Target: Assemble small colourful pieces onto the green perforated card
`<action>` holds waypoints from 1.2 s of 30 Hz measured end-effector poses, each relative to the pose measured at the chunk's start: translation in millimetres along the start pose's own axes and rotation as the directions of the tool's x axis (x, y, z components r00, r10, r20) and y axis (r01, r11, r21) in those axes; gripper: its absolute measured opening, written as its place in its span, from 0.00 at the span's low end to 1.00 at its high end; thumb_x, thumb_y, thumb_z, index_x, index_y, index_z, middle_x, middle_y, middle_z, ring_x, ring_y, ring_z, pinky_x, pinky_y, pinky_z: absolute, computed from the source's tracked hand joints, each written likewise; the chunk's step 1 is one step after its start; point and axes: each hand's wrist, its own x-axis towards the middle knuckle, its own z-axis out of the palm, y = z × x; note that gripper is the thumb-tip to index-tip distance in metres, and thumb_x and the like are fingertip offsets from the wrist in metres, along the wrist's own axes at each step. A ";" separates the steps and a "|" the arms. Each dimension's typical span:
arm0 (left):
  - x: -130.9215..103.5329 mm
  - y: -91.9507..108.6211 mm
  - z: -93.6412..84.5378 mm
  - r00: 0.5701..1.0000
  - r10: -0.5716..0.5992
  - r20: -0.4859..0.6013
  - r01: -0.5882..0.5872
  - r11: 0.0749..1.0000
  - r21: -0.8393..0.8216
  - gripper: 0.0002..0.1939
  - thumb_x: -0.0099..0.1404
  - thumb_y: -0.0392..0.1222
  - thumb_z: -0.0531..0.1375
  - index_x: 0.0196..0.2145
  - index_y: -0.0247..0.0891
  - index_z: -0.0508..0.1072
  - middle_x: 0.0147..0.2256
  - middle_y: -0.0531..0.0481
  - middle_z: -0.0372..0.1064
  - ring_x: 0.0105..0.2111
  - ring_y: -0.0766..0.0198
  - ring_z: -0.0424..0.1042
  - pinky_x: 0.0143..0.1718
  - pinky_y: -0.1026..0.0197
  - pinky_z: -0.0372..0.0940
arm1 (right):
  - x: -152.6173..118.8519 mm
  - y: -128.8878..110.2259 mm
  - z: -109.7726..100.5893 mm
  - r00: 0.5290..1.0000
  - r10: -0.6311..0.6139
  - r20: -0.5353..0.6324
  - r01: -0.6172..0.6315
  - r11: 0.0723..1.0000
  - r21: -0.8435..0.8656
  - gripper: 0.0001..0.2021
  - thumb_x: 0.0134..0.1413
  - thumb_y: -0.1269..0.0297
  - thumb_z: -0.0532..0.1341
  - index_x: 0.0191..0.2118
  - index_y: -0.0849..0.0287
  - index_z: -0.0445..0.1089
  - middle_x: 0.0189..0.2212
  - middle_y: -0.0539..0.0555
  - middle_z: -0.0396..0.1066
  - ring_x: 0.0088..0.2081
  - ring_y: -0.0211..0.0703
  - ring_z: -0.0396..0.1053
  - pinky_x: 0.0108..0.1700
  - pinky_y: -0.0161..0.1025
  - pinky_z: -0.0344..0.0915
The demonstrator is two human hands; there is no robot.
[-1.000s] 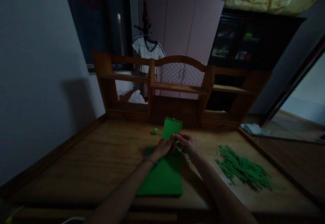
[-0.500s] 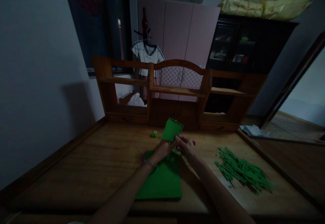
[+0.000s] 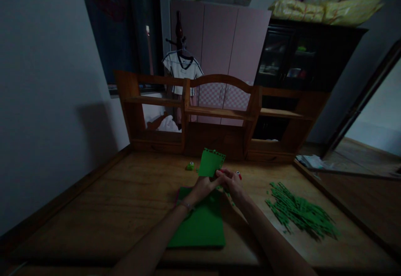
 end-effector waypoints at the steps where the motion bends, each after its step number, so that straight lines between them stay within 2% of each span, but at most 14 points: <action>1: 0.2 -1.0 0.2 1.000 0.006 0.009 -0.006 1.000 -0.003 0.23 0.59 0.56 0.56 0.43 0.34 0.72 0.42 0.45 0.72 0.43 0.58 0.69 0.48 0.59 0.61 | 0.3 0.2 0.0 1.000 -0.003 0.002 0.003 1.000 0.012 0.18 0.38 0.52 0.68 0.34 0.59 0.71 0.29 0.53 0.71 0.28 0.39 0.66 0.25 0.33 0.57; 6: 4.4 -16.9 1.6 0.999 -0.009 0.043 0.008 1.000 0.021 0.23 0.59 0.58 0.56 0.38 0.34 0.74 0.37 0.45 0.73 0.41 0.57 0.70 0.46 0.60 0.62 | 1.7 2.0 0.3 0.998 0.022 0.059 -0.025 0.999 0.036 0.16 0.40 0.53 0.67 0.33 0.59 0.71 0.24 0.50 0.69 0.22 0.34 0.61 0.23 0.32 0.53; 9: 6.0 -25.1 1.6 1.000 -0.028 0.002 0.028 1.000 -0.012 0.27 0.56 0.60 0.57 0.41 0.33 0.72 0.40 0.44 0.72 0.39 0.58 0.70 0.42 0.60 0.64 | 2.2 2.8 1.5 0.995 0.019 0.098 -0.027 0.997 0.076 0.16 0.40 0.53 0.67 0.34 0.58 0.72 0.28 0.51 0.71 0.26 0.37 0.65 0.27 0.33 0.57; 11: 5.7 -27.2 0.8 0.998 -0.060 0.000 0.060 0.996 -0.060 0.29 0.57 0.62 0.55 0.42 0.32 0.71 0.40 0.43 0.72 0.38 0.58 0.71 0.40 0.60 0.65 | 2.1 2.8 2.5 0.994 0.001 0.108 -0.010 0.997 0.077 0.16 0.40 0.54 0.67 0.35 0.58 0.72 0.29 0.51 0.71 0.28 0.38 0.66 0.29 0.34 0.59; 15: 4.6 -26.2 -1.1 0.982 -0.189 0.013 0.190 0.976 -0.105 0.34 0.61 0.66 0.44 0.36 0.31 0.73 0.33 0.43 0.74 0.35 0.58 0.72 0.39 0.59 0.65 | 1.0 1.8 4.0 0.994 -0.009 0.113 0.003 0.998 0.055 0.16 0.43 0.52 0.66 0.36 0.57 0.72 0.29 0.51 0.71 0.28 0.38 0.66 0.31 0.35 0.60; 17: 5.8 -25.8 -0.9 0.978 -0.199 -0.054 0.193 0.976 -0.105 0.34 0.62 0.65 0.43 0.36 0.31 0.73 0.33 0.43 0.74 0.37 0.58 0.72 0.41 0.58 0.64 | 1.4 2.2 3.9 0.994 -0.013 0.111 0.007 0.998 0.057 0.16 0.43 0.52 0.66 0.36 0.57 0.72 0.29 0.51 0.71 0.28 0.38 0.66 0.31 0.35 0.60; 20: 9.2 -26.7 0.3 0.974 -0.140 -0.177 0.121 0.986 -0.118 0.31 0.62 0.62 0.46 0.40 0.32 0.73 0.37 0.43 0.73 0.40 0.59 0.71 0.45 0.60 0.62 | 4.4 4.9 2.7 0.992 -0.006 0.127 -0.002 0.998 0.061 0.15 0.43 0.54 0.67 0.37 0.57 0.72 0.29 0.51 0.71 0.29 0.38 0.67 0.31 0.34 0.61; 22: 11.1 -27.1 0.9 0.975 -0.149 -0.167 0.130 0.984 -0.120 0.30 0.62 0.62 0.47 0.41 0.33 0.73 0.36 0.44 0.74 0.38 0.60 0.71 0.42 0.61 0.63 | 7.0 7.8 1.4 0.991 0.010 0.136 -0.019 0.998 0.068 0.16 0.42 0.55 0.67 0.37 0.57 0.72 0.30 0.51 0.71 0.29 0.37 0.67 0.31 0.33 0.61; 25: 11.6 -24.5 1.3 0.964 -0.243 -0.107 0.232 0.967 -0.107 0.31 0.61 0.63 0.47 0.41 0.32 0.74 0.30 0.46 0.74 0.31 0.61 0.72 0.32 0.63 0.64 | 10.0 12.0 -0.2 0.993 0.009 0.121 -0.017 0.998 0.062 0.17 0.41 0.55 0.67 0.37 0.58 0.72 0.30 0.52 0.71 0.28 0.36 0.67 0.29 0.33 0.61; 28: 9.8 -16.7 1.8 0.948 -0.295 -0.116 0.280 0.951 -0.135 0.30 0.61 0.63 0.49 0.43 0.33 0.74 0.28 0.47 0.74 0.30 0.61 0.72 0.29 0.65 0.64 | 10.6 13.8 -1.2 0.995 0.000 0.101 -0.007 0.998 0.061 0.17 0.42 0.54 0.67 0.38 0.58 0.72 0.31 0.52 0.71 0.28 0.37 0.68 0.29 0.33 0.62; 32: 6.7 -4.3 2.5 0.947 -0.296 -0.127 0.271 0.945 -0.182 0.29 0.60 0.62 0.50 0.45 0.35 0.73 0.29 0.48 0.74 0.30 0.61 0.73 0.30 0.65 0.65 | 9.0 11.5 -1.4 0.995 0.007 0.095 -0.013 0.998 0.066 0.17 0.43 0.55 0.67 0.40 0.56 0.72 0.34 0.52 0.72 0.32 0.39 0.69 0.31 0.34 0.63; 36: 5.8 -0.3 1.5 0.948 -0.275 -0.159 0.250 0.955 -0.161 0.28 0.61 0.61 0.49 0.45 0.36 0.74 0.30 0.48 0.75 0.35 0.60 0.73 0.35 0.64 0.66 | 7.4 8.4 -1.6 0.995 0.009 0.103 -0.016 0.997 0.072 0.17 0.41 0.56 0.68 0.40 0.56 0.73 0.35 0.52 0.73 0.33 0.40 0.70 0.32 0.34 0.64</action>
